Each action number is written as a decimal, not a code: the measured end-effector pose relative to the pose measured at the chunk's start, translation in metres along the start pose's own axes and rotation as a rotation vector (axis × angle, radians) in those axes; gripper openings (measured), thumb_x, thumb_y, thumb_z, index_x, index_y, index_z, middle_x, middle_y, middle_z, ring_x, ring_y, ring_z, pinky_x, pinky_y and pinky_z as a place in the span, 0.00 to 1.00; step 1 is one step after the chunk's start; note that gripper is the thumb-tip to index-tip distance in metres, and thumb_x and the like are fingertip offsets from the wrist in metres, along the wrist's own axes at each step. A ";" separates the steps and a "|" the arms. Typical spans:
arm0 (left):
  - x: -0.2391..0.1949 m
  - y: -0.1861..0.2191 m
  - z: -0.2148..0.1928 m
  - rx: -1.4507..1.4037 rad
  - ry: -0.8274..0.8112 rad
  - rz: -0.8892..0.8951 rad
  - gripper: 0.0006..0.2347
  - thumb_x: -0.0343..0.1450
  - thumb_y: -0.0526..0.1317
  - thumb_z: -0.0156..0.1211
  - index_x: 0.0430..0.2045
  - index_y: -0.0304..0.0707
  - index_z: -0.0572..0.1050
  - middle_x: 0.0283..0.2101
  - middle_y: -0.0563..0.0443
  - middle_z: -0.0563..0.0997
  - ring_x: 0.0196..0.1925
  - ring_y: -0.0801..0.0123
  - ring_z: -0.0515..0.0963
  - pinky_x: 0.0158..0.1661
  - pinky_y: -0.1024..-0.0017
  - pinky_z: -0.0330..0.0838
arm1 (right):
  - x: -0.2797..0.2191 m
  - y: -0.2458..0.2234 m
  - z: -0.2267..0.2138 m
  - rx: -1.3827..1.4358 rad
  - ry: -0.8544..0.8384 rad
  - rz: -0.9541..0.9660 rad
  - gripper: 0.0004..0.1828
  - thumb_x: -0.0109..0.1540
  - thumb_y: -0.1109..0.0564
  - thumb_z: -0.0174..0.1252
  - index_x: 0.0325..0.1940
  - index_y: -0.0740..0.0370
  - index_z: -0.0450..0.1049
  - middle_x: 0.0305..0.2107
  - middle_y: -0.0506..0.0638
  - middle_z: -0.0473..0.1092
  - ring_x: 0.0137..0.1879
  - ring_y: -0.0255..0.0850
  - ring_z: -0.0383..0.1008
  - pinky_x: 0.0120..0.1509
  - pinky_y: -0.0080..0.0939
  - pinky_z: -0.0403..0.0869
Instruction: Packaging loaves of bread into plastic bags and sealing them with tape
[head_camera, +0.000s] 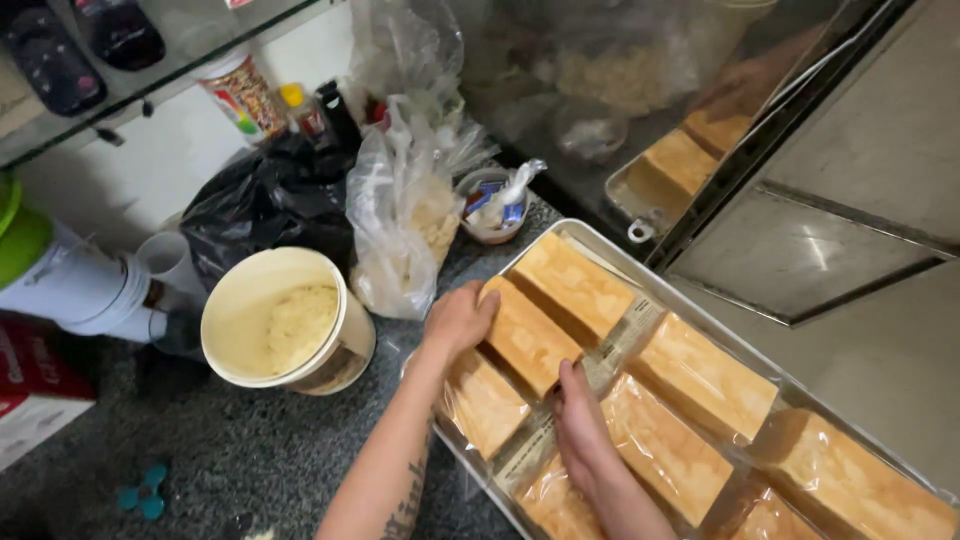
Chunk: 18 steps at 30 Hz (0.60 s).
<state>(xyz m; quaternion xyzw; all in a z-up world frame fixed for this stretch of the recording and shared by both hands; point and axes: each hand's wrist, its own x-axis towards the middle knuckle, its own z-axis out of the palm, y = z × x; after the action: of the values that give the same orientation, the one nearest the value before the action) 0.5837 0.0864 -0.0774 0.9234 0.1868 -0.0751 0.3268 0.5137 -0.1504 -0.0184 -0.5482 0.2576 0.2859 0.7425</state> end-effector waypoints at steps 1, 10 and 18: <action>0.000 0.003 0.000 0.016 -0.038 -0.027 0.24 0.84 0.62 0.50 0.61 0.45 0.82 0.63 0.27 0.90 0.68 0.26 0.87 0.65 0.34 0.77 | 0.004 0.000 -0.002 -0.046 0.004 0.037 0.41 0.78 0.36 0.49 0.95 0.46 0.56 0.94 0.48 0.58 0.97 0.52 0.59 1.00 0.55 0.54; -0.095 0.076 -0.060 -0.074 0.174 0.263 0.27 0.82 0.55 0.59 0.72 0.36 0.78 0.64 0.29 0.86 0.66 0.29 0.82 0.70 0.40 0.71 | -0.045 -0.035 0.006 0.146 0.069 -0.099 0.26 0.85 0.43 0.48 0.80 0.57 0.77 0.76 0.55 0.82 0.80 0.50 0.81 0.87 0.53 0.72; -0.305 0.045 -0.115 -0.204 0.783 0.703 0.28 0.83 0.55 0.73 0.79 0.45 0.80 0.84 0.33 0.77 0.87 0.35 0.74 0.87 0.39 0.64 | -0.082 -0.032 0.003 -0.037 -0.164 -0.139 0.30 0.81 0.37 0.54 0.82 0.49 0.81 0.73 0.48 0.83 0.74 0.42 0.81 0.75 0.52 0.76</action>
<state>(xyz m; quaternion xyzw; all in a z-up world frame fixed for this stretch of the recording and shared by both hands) 0.3229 0.0368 0.1168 0.8527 -0.0194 0.4074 0.3263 0.4792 -0.1670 0.0606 -0.5532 0.1521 0.2824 0.7688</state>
